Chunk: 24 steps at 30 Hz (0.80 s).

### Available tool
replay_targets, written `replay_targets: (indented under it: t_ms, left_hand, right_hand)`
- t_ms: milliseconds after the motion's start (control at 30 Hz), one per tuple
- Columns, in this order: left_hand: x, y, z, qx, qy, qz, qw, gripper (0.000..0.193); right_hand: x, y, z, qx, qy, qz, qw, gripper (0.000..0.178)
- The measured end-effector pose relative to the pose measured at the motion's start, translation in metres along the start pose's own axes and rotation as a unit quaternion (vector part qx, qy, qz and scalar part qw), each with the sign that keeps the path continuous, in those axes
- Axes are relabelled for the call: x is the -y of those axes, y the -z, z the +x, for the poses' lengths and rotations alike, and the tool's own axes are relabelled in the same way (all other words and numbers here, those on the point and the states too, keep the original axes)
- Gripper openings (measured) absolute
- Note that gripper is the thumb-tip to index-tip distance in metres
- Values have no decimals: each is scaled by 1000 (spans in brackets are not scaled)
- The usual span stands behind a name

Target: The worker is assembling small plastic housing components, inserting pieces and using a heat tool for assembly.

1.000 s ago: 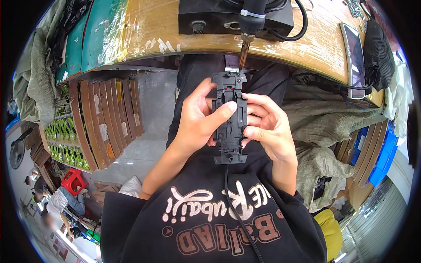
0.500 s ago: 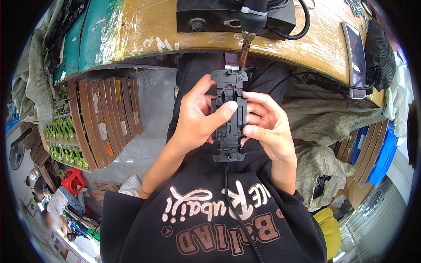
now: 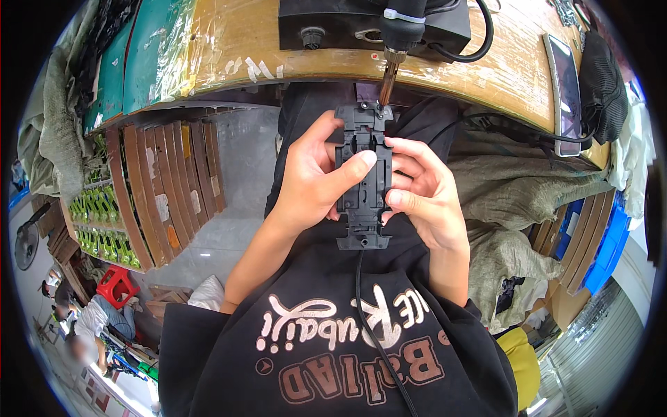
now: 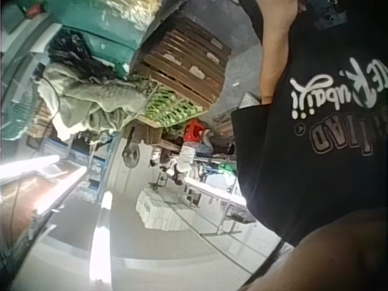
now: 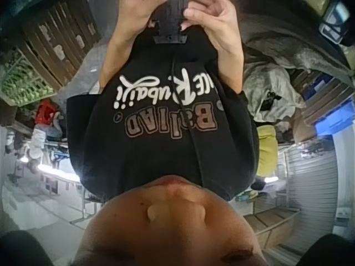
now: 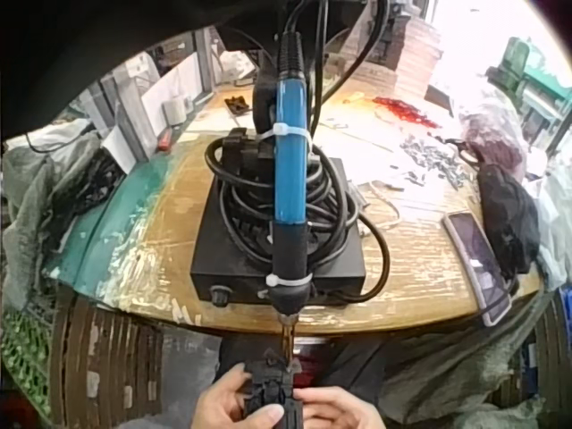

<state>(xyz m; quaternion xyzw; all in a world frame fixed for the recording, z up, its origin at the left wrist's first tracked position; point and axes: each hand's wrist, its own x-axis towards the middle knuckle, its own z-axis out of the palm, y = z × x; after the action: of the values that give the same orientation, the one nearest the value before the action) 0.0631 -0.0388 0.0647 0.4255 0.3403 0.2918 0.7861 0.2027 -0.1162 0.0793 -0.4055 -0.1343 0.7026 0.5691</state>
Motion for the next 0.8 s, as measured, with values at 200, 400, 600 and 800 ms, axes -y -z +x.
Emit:
replay_targets:
  t_ms: [200, 400, 600, 800]
  left_hand:
    - [-1, 2, 1, 4, -1, 13, 1000, 31]
    - [-1, 2, 1, 1, -1, 3, 1000, 31]
    - [-1, 2, -1, 1, -3, 11, 1000, 30]
    - [2, 5, -2, 4, 12, 15, 1000, 31]
  right_hand:
    - [2, -2, 0, -1, 6, 2, 1000, 49]
    - [1, -4, 0, 3, 10, 3, 1000, 48]
    - [-1, -2, 0, 6, 7, 9, 1000, 48]
    - [-3, 0, 0, 4, -3, 7, 1000, 48]
